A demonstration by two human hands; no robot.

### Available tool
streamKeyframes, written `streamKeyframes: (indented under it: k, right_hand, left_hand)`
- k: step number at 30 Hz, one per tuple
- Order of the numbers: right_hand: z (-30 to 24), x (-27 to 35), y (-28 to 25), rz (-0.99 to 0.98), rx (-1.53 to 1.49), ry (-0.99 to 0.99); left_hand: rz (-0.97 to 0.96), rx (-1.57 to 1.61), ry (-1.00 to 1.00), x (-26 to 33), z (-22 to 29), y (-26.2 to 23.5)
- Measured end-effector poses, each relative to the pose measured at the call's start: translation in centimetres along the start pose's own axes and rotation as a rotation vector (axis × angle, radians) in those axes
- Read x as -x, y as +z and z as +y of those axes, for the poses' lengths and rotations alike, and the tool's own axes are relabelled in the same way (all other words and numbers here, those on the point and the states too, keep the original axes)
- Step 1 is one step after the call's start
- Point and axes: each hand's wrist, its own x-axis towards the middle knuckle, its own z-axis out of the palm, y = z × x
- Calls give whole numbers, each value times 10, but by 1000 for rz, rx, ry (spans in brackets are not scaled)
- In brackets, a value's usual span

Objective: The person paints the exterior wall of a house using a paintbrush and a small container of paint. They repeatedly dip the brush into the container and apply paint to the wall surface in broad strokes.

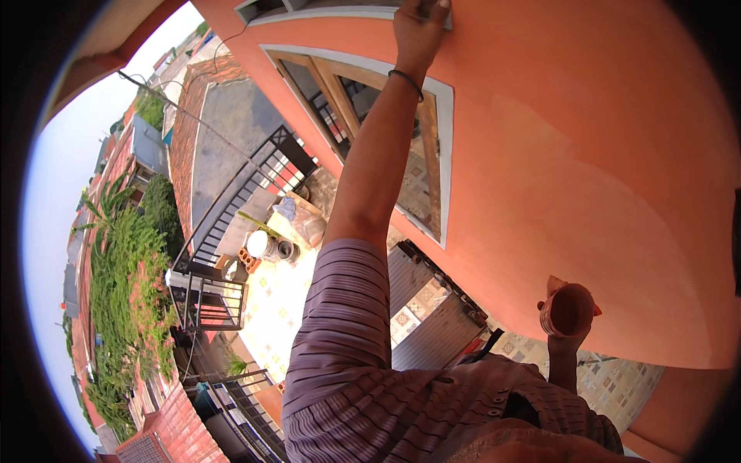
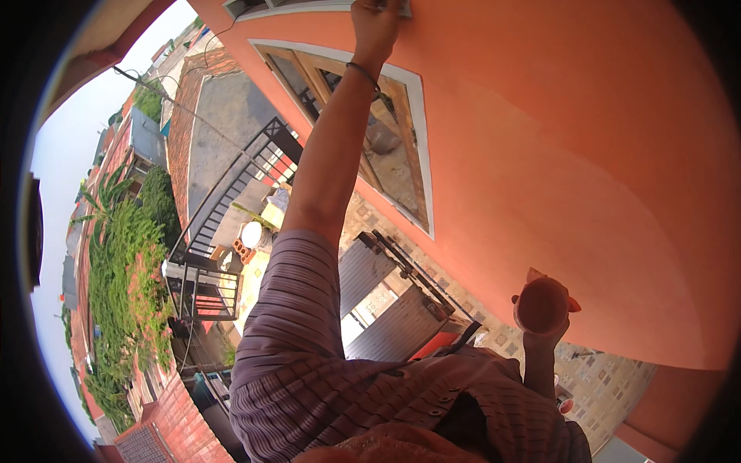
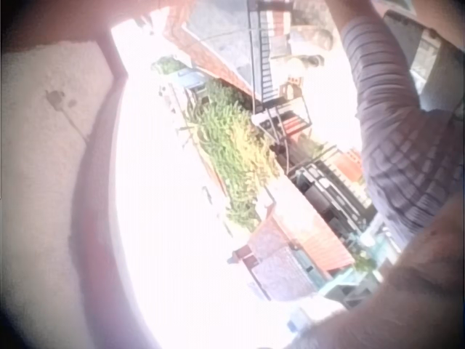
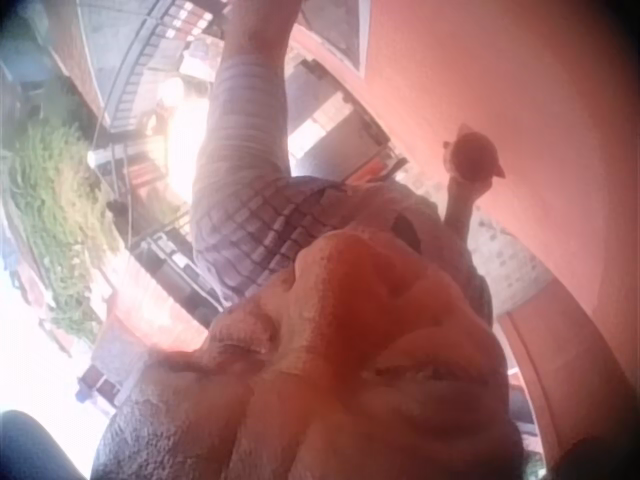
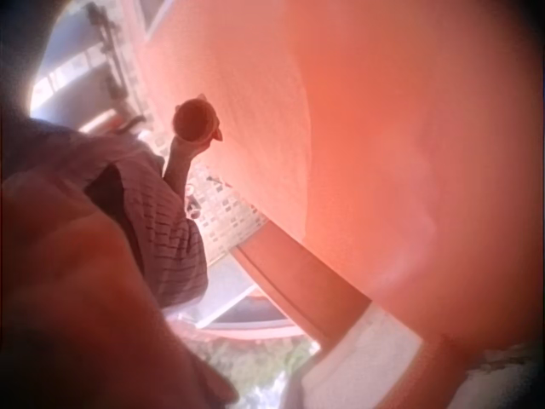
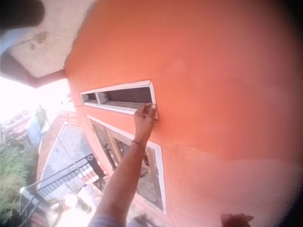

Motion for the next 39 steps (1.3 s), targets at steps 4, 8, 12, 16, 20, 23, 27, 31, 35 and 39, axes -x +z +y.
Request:
streamKeyframes:
  k: [4,8,12,16,20,23,27,31,35,39]
  right_hand:
    - [1,2,5,-76,213,-141]
    - [0,2,8,-53,140,-106]
    - [0,2,4,-57,131,-108]
    - [2,1,-6,10,45,-35]
    - [5,1,-15,23,184,-96]
    - [5,3,-18,48,81,-70]
    - [4,3,-19,44,218,-103]
    - [4,2,-22,114,-85,34]
    - [6,1,-27,91,9,17]
    - [7,0,-27,88,-40,45]
  left_hand:
    - [-108,-25,71,0,-3,-8]
    - [-127,79,16,-1,-9,-11]
    - [-83,-60,109,-3,-10,-11]
    - [9,-31,17,0,-3,-1]
    - [43,66,-55,0,7,8]
    - [81,-55,12,-5,11,9]
    - [61,-36,8,-7,7,7]
    - [22,-39,48,-3,1,0]
    - [-14,-120,144,-3,-5,-6]
    - [-77,-102,83,-2,-11,-11]
